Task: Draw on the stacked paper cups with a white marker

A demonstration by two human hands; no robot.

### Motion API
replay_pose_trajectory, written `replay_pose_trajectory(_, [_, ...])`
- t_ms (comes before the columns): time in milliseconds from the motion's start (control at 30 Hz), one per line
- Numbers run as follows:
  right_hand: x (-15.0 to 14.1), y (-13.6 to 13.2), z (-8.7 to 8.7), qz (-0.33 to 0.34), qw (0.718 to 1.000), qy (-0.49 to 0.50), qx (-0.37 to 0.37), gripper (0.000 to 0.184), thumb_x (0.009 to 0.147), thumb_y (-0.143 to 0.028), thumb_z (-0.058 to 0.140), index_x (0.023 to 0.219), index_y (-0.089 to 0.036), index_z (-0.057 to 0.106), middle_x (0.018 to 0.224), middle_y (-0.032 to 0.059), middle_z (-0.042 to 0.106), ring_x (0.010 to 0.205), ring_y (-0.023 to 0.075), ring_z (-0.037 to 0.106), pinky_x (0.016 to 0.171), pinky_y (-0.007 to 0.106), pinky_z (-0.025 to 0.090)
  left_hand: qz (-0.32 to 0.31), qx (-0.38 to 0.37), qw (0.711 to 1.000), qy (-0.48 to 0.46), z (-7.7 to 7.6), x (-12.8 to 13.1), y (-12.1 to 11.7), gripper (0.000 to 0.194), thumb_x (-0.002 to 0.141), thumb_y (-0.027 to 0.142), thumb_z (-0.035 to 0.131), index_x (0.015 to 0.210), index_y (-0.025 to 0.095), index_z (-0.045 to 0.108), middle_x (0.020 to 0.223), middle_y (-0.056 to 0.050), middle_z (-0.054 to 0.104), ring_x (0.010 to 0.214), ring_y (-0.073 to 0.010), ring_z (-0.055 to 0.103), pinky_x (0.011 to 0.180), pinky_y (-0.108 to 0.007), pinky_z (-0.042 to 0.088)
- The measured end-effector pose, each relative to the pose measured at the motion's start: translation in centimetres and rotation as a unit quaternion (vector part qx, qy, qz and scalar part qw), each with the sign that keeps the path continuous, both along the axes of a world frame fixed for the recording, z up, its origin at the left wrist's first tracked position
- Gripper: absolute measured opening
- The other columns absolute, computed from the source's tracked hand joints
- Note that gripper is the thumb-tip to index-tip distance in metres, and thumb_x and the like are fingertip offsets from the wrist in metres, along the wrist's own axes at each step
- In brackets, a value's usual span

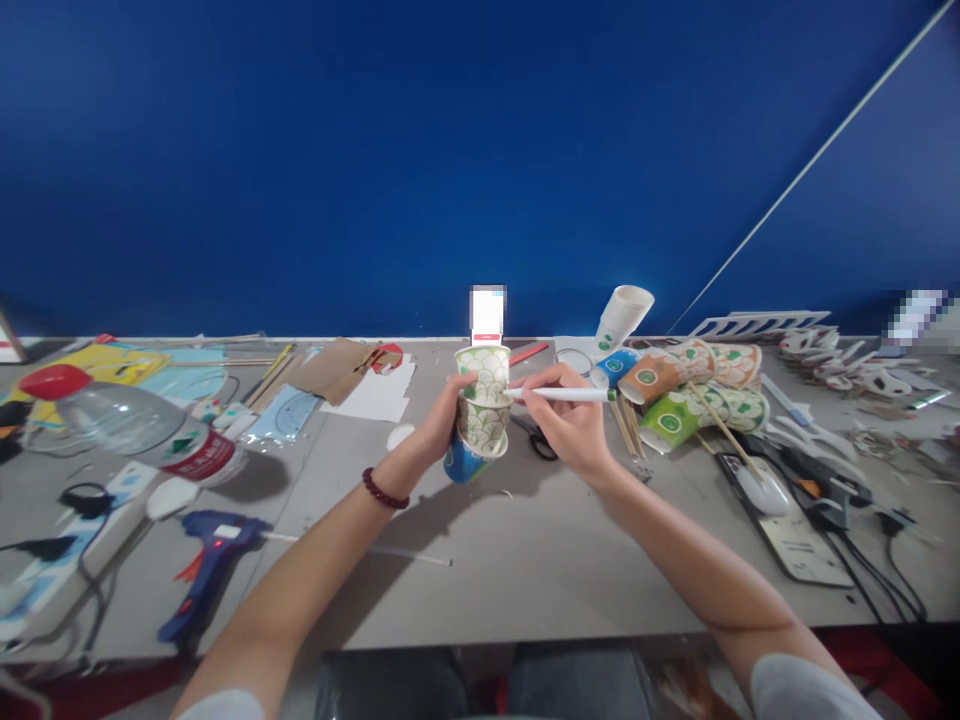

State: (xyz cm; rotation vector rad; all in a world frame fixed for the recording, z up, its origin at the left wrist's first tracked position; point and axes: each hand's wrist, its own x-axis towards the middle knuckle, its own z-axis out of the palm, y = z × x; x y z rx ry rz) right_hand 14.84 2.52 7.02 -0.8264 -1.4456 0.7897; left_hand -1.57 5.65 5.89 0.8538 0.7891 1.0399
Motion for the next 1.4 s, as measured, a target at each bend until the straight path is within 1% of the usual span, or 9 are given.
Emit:
replay_pose_trajectory(200, [-0.04, -0.26, 0.09, 0.012, 1.0, -0.015, 0.0, 0.008, 0.079, -0.014, 0.062, 0.077, -0.022, 0.061, 0.084, 0.0023, 0.07, 0.087, 0.0184, 0.069, 0.075, 0.034, 0.057, 0.004, -0.003, 1.0, 0.003, -0.02, 0.11, -0.08, 0.045, 0.066, 0.051, 0.061, 0.089, 0.013, 0.067, 0.08, -0.01, 0.073, 0.086, -0.0285, 0.067, 0.073, -0.036, 0.05])
replay_pose_trajectory(300, [-0.11, -0.33, 0.14, 0.011, 1.0, -0.02, -0.003, 0.009, 0.078, -0.013, 0.062, 0.076, -0.022, 0.061, 0.082, 0.0019, 0.069, 0.087, 0.0191, 0.069, 0.075, 0.035, 0.056, 0.003, 0.005, 1.0, -0.003, -0.16, 0.11, 0.03, 0.043, 0.067, 0.05, 0.06, 0.088, 0.013, 0.067, 0.079, -0.009, 0.072, 0.086, -0.0278, 0.067, 0.073, -0.035, 0.05])
replay_pose_trajectory(400, [-0.13, -0.27, 0.19, 0.015, 1.0, -0.007, -0.006, 0.007, 0.079, -0.015, 0.062, 0.077, -0.022, 0.06, 0.084, 0.0026, 0.07, 0.088, 0.0193, 0.069, 0.075, 0.035, 0.057, 0.0, 0.009, 1.0, -0.005, -0.21, 0.05, 0.1, 0.043, 0.068, 0.05, 0.059, 0.089, 0.013, 0.067, 0.078, -0.009, 0.072, 0.086, -0.0277, 0.067, 0.074, -0.036, 0.05])
replay_pose_trajectory(567, [-0.09, -0.11, 0.27, 0.004, 1.0, 0.012, -0.011, 0.007, 0.081, -0.019, 0.063, 0.077, -0.022, 0.058, 0.083, 0.0033, 0.071, 0.083, 0.018, 0.069, 0.07, 0.032, 0.057, -0.002, -0.01, 1.0, 0.001, -0.3, -0.05, 0.12, 0.047, 0.068, 0.053, 0.059, 0.093, 0.013, 0.067, 0.08, -0.009, 0.072, 0.088, -0.0289, 0.066, 0.076, -0.037, 0.05])
replay_pose_trajectory(733, [-0.13, -0.04, 0.17, -0.002, 1.0, 0.016, -0.021, 0.006, 0.082, -0.021, 0.063, 0.078, -0.022, 0.058, 0.085, 0.0033, 0.071, 0.082, 0.0171, 0.069, 0.069, 0.032, 0.058, -0.001, -0.008, 1.0, 0.0, -0.5, -0.04, 0.15, 0.05, 0.067, 0.053, 0.06, 0.095, 0.013, 0.067, 0.083, -0.01, 0.073, 0.089, -0.0295, 0.066, 0.077, -0.038, 0.05])
replay_pose_trajectory(1000, [-0.1, -0.14, 0.16, -0.003, 1.0, -0.005, -0.011, 0.004, 0.081, -0.019, 0.063, 0.079, -0.022, 0.06, 0.086, 0.0035, 0.071, 0.084, 0.0174, 0.069, 0.07, 0.032, 0.058, -0.002, 0.002, 1.0, -0.005, -0.75, -0.04, 0.06, 0.047, 0.07, 0.053, 0.059, 0.093, 0.013, 0.067, 0.081, -0.01, 0.072, 0.087, -0.0285, 0.067, 0.076, -0.037, 0.05])
replay_pose_trajectory(1233, [-0.14, -0.39, 0.28, 0.002, 1.0, -0.026, -0.009, 0.008, 0.077, -0.014, 0.062, 0.075, -0.022, 0.062, 0.084, 0.0032, 0.07, 0.089, 0.02, 0.068, 0.075, 0.036, 0.056, -0.003, 0.008, 1.0, -0.003, -0.56, 0.06, 0.0, 0.045, 0.07, 0.052, 0.058, 0.09, 0.013, 0.067, 0.079, -0.01, 0.072, 0.085, -0.0276, 0.067, 0.074, -0.036, 0.05])
replay_pose_trajectory(1400, [-0.2, -0.47, 0.46, 0.009, 1.0, -0.012, -0.014, 0.008, 0.078, -0.015, 0.062, 0.075, -0.022, 0.061, 0.083, 0.0028, 0.07, 0.089, 0.0197, 0.068, 0.076, 0.035, 0.057, -0.004, 0.012, 1.0, -0.011, -0.47, 0.04, -0.04, 0.044, 0.068, 0.052, 0.059, 0.087, 0.013, 0.068, 0.078, -0.01, 0.072, 0.086, -0.0287, 0.067, 0.074, -0.037, 0.051])
